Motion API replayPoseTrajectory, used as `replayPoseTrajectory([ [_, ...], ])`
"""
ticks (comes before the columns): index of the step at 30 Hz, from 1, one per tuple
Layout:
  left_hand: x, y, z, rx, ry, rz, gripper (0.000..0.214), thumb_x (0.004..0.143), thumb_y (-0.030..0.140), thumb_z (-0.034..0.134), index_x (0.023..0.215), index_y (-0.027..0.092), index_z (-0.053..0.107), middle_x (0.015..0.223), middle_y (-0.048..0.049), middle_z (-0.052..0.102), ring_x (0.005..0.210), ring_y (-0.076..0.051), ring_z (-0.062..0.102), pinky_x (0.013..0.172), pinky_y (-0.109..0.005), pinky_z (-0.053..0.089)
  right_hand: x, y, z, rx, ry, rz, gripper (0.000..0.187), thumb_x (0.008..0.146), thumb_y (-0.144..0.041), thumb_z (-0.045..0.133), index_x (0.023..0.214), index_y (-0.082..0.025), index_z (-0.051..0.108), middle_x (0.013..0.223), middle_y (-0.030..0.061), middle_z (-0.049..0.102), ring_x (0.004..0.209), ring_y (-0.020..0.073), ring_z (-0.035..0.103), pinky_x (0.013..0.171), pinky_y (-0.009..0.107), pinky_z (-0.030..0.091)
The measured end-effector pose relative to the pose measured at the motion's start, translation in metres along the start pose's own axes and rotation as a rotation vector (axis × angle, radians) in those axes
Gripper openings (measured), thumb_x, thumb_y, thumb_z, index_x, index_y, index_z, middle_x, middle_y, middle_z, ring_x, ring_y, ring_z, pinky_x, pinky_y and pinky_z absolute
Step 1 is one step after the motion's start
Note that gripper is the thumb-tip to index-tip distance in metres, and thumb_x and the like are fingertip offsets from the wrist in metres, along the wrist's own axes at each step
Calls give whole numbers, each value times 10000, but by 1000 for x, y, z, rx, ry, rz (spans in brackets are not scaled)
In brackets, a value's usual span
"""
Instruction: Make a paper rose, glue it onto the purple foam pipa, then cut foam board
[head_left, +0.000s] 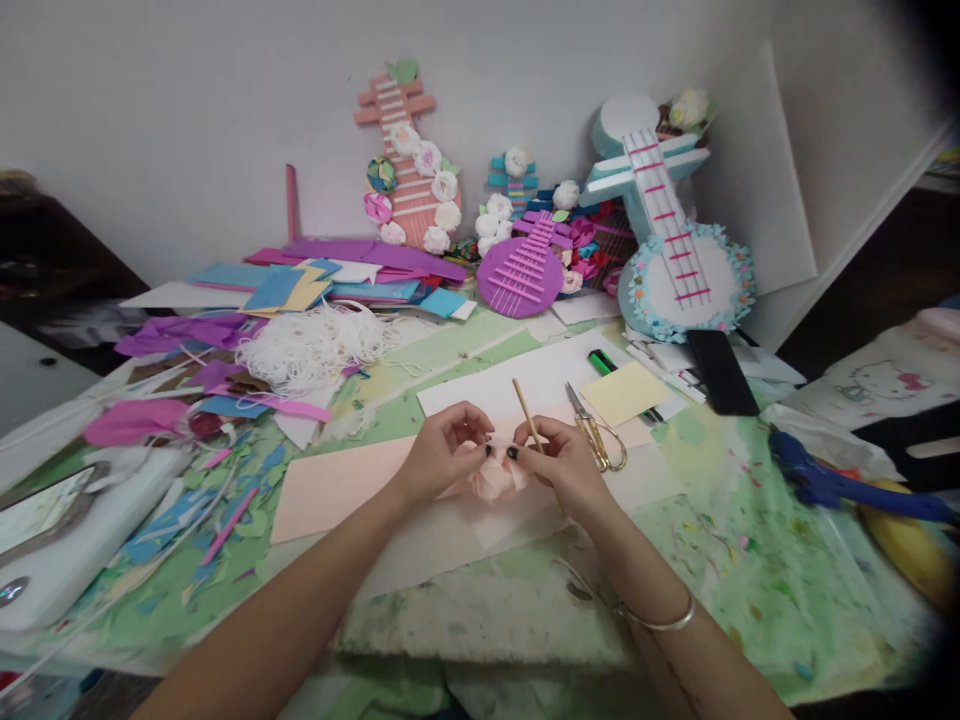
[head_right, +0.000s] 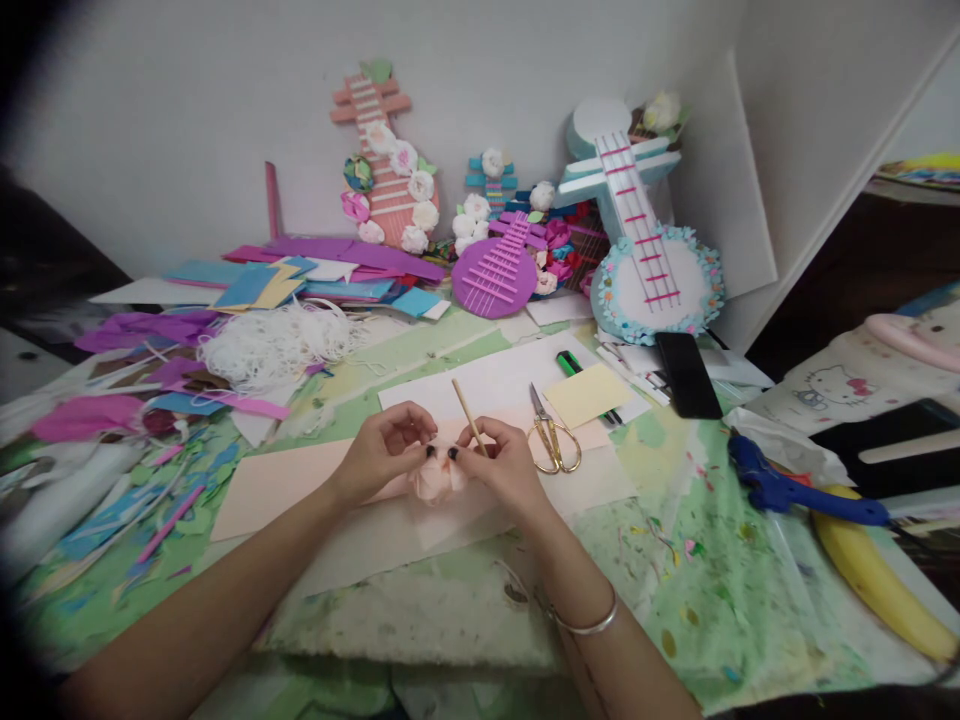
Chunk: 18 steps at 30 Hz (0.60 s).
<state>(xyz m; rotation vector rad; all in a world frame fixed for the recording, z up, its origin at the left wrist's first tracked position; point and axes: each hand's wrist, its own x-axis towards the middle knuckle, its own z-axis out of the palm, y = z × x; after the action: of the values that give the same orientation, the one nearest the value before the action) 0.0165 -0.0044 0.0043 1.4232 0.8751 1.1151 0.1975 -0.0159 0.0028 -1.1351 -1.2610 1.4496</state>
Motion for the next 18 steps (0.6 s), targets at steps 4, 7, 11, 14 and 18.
replayPoseTrajectory([
  [4,0,-1,1,-51,-75,-55,267,676,222,750,847,148,559,779,-8,552,707,-103,520,649,-221,421,0,2,0,-21,25,-26,171,659,-266,720,709,-164,592,554,-58,466,431,30,290,413,185,203],
  [7,0,-3,0,-94,-103,-71,301,679,262,777,846,141,558,775,-11,561,708,-99,523,648,-216,416,0,3,-1,-30,17,-27,176,675,-284,713,711,-164,589,572,-50,491,432,32,291,409,188,201],
  [11,1,-5,-1,-140,-141,-108,351,657,288,808,850,142,554,776,-10,569,712,-108,542,661,-230,423,-1,2,-3,-41,-23,-24,199,699,-313,706,712,-170,568,572,-52,485,430,34,272,402,191,190],
  [14,1,-4,-1,-124,-133,-108,346,655,284,806,847,144,554,771,-4,563,704,-105,540,660,-231,427,-1,-1,-4,-24,-58,-6,215,714,-335,698,729,-176,554,576,-57,475,432,36,274,404,189,198],
  [18,1,-2,0,-35,-90,-84,305,669,285,781,826,147,558,774,-11,575,693,-101,536,639,-216,414,-2,-5,-3,-52,-88,17,241,694,-332,716,755,-179,539,628,-55,495,451,32,306,415,183,216],
])
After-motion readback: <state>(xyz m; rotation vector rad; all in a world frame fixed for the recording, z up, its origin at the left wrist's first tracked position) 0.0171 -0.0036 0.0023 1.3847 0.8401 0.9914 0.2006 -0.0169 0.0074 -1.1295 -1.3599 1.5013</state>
